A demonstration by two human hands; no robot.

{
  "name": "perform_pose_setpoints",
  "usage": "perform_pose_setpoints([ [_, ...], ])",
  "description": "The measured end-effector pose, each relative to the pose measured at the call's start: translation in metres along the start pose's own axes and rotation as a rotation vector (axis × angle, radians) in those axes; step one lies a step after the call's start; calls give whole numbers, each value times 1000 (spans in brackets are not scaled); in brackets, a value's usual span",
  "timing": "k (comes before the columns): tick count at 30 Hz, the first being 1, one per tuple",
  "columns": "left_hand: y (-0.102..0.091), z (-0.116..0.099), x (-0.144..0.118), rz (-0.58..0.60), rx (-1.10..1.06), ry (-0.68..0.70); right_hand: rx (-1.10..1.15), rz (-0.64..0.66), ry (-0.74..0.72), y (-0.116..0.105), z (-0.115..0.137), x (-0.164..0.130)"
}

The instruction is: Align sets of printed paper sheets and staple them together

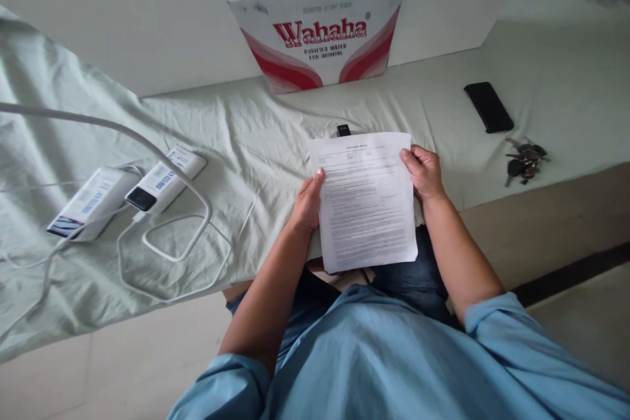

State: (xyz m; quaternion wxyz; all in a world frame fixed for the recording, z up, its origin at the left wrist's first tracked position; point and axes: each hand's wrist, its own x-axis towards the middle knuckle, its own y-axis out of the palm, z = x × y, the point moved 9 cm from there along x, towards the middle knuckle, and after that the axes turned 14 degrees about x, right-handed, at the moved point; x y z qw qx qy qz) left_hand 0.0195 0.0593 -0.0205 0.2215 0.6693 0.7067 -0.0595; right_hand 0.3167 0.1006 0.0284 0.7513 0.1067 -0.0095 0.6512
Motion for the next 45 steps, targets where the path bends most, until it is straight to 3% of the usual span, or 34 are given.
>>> perform_pose_setpoints([
  [3,-1,-4,-1,-34,13,-4,19,-1,-5,3,-1,1],
  [9,7,-10,-8,35,104,-13,74,-126,-64,-7,-1,5],
  [18,0,-4,-6,14,143,-13,-232,-82,-57,-9,-3,4],
  [21,4,-6,-6,53,160,2,-489,7,-164,3,14,7],
  [26,14,-10,-11,144,198,14,-867,121,-432,42,63,4],
  [30,15,-9,-14,164,199,15,-1015,366,-401,82,71,-1],
  [33,16,-8,-15,186,202,12,-1150,452,-361,96,69,-5],
  [40,16,-9,-15,178,232,43,-1072,481,-454,119,86,-17],
  [45,16,-8,-17,176,218,44,-962,470,-300,120,73,-11],
])
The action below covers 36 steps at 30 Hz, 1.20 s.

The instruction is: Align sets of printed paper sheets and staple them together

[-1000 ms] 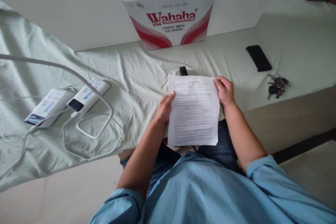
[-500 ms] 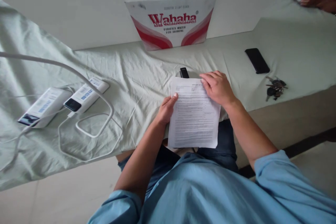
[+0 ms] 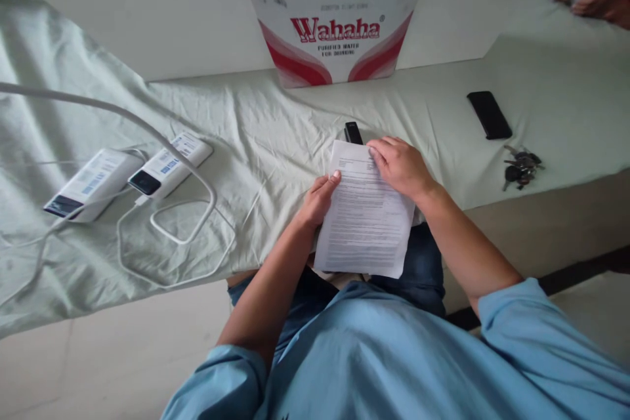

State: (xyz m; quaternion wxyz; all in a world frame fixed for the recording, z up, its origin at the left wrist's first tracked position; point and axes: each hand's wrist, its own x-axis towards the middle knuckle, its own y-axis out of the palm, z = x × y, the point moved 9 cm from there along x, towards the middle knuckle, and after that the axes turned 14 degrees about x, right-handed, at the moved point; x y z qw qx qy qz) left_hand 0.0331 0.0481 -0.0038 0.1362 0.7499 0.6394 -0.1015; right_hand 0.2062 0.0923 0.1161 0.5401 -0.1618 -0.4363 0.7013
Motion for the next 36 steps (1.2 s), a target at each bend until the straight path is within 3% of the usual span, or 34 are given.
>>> perform_pose_setpoints([
  [9,12,-24,-7,95,67,72,271,81,121,3,-27,10],
  [12,7,-37,-4,33,148,130,312,155,115,8,-26,12],
  [18,-6,-59,14,-183,688,218,430,305,95,31,-24,12],
  [22,-3,-60,21,-205,966,213,364,271,161,38,-50,5],
  [25,-1,-55,24,-192,1084,179,280,218,132,37,-68,-4],
  [30,-7,-53,31,-247,1056,160,218,166,79,36,-87,-4],
  [36,-18,-51,43,-344,1015,171,187,227,49,39,-90,22],
])
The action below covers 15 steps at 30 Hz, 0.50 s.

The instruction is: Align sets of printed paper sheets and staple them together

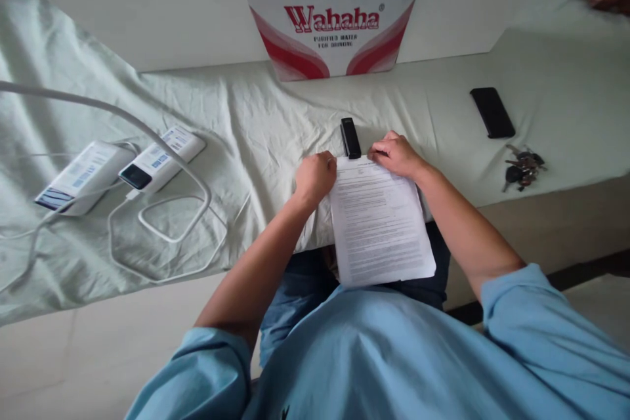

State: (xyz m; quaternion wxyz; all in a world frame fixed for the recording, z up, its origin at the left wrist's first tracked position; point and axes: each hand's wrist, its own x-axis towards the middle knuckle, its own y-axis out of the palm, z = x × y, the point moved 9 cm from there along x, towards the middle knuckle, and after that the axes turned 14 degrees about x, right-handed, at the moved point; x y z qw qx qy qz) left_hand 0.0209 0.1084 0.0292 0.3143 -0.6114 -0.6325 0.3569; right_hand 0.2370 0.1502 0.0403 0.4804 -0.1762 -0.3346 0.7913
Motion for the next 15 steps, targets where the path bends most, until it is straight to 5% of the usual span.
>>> perform_pose_setpoints([
  [9,-9,9,-5,-87,54,5,24,-56,-27,-5,-9,-8],
  [15,-15,-34,-25,-108,138,354,21,-63,-36,-3,-8,-10],
])
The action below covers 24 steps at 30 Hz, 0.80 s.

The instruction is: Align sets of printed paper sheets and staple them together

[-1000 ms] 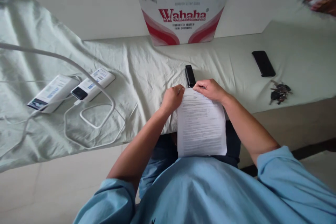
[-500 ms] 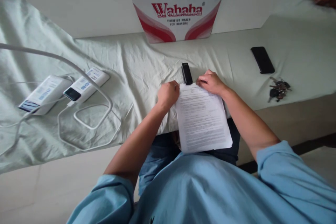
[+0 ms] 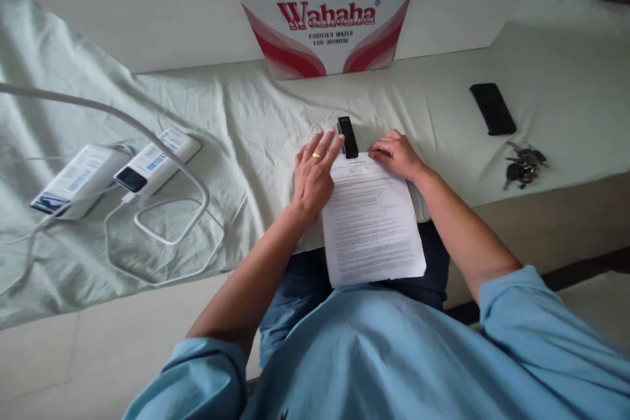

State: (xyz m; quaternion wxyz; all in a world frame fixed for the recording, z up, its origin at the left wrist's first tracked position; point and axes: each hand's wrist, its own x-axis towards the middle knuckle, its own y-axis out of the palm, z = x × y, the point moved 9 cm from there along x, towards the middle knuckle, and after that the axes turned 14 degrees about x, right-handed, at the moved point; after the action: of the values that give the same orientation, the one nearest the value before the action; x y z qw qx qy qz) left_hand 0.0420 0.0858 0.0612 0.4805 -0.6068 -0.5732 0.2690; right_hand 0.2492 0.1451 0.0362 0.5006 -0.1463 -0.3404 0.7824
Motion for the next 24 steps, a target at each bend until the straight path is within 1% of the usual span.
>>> perform_pose_setpoints([
  [2,6,-11,-2,62,-12,103,1,6,-3,0,1,1],
  [4,10,-15,-4,97,-21,135,2,11,-6,0,1,1],
  [9,8,-16,-2,78,-39,108,-12,7,2,0,1,3],
  [11,8,-14,1,85,-57,93,-16,27,9,1,1,2],
  [14,12,-8,3,119,-183,89,20,87,-17,6,9,-6],
  [16,12,-2,-2,100,-328,78,77,125,-58,8,20,-16],
  [17,9,7,-7,48,-393,16,110,137,-78,7,27,-22],
  [19,4,26,-20,-56,-547,-165,169,134,-113,0,42,-30],
  [20,1,36,-29,-114,-652,-267,191,118,-128,-6,51,-33],
  [21,0,43,-38,-147,-765,-351,203,88,-139,-13,58,-33],
  [22,1,47,-46,-145,-886,-419,208,56,-152,-21,66,-32],
  [24,6,48,-58,-83,-1110,-521,188,5,-161,-35,77,-23],
])
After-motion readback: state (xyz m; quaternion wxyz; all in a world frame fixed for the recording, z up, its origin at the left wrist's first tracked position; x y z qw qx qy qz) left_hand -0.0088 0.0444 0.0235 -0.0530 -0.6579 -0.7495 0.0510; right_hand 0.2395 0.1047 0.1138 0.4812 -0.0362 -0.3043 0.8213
